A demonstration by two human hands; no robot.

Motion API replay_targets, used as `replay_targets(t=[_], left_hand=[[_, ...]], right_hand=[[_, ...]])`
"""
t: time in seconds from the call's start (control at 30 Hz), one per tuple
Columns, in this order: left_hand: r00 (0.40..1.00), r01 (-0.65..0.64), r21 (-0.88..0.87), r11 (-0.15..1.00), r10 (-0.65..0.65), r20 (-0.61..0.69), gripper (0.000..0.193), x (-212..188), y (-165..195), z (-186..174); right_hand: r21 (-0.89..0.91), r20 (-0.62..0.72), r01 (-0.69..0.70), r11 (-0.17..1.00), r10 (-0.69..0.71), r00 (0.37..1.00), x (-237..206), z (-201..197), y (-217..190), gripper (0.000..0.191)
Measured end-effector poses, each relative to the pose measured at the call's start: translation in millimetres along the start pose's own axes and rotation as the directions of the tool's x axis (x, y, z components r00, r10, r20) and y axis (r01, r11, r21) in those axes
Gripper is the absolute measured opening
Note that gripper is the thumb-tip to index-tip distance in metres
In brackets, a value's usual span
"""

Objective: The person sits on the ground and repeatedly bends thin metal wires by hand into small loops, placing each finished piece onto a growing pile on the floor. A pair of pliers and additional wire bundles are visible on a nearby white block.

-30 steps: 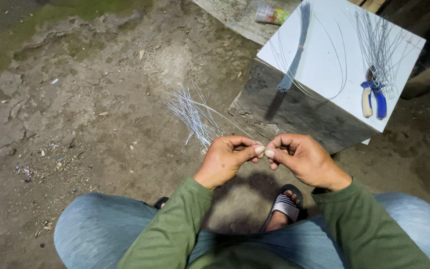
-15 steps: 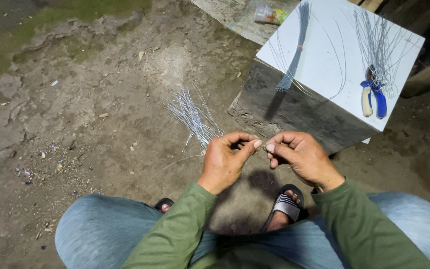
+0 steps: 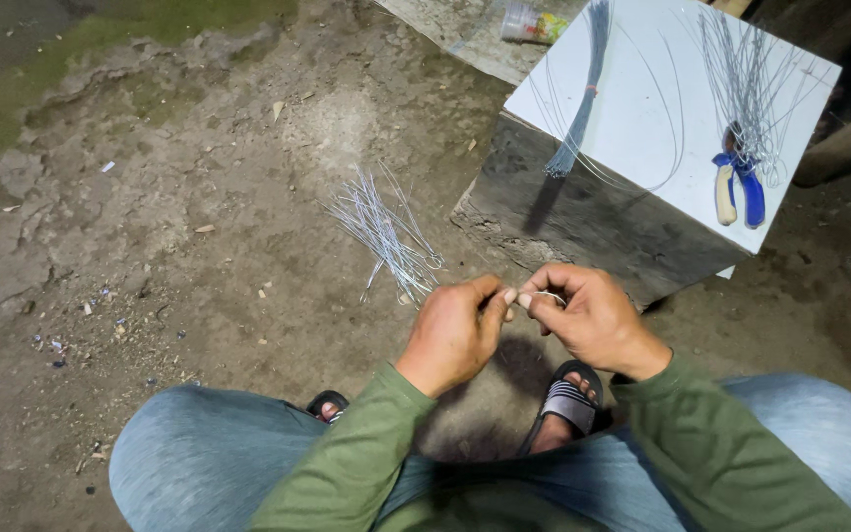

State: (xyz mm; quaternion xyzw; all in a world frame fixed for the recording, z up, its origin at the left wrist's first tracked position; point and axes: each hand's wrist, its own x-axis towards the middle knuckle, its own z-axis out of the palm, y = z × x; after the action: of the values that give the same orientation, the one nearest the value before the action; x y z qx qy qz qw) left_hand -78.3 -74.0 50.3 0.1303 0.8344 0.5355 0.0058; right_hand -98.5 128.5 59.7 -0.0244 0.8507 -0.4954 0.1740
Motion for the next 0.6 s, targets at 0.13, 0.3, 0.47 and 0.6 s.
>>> replay_targets(t=[0.13,0.3,0.47,0.6], left_hand=[[0.947,-0.3,0.177,0.938,0.314,-0.062,0.011,0.7,2.6,1.0],[0.952,-0.278,0.208,0.938,0.297,-0.067,0.015,-0.4,3.7,5.8],[0.99,0.129,-0.164,0.978,-0.116,0.086,0.025,0.5,-8.7,15.6],[0.968,0.21,-0.556,0.804,-0.09,0.235,0.026,8.5,-23.1,19.6]], right_hand=[[-0.04,0.016,0.274,0.961,-0.274,0.962,-5.6,0.4,-4.6,0.013],[-0.303,-0.009,0.366,0.88,-0.387,0.922,-12.8,-5.3,-13.8,0.012],[-0.528,0.098,0.683,0.505,-0.762,0.64,-16.3,-11.6,-21.5,0.012],[-0.657,0.319,0.742,0.131,-0.844,0.431,-14.6,-16.6,-21.5,0.024]])
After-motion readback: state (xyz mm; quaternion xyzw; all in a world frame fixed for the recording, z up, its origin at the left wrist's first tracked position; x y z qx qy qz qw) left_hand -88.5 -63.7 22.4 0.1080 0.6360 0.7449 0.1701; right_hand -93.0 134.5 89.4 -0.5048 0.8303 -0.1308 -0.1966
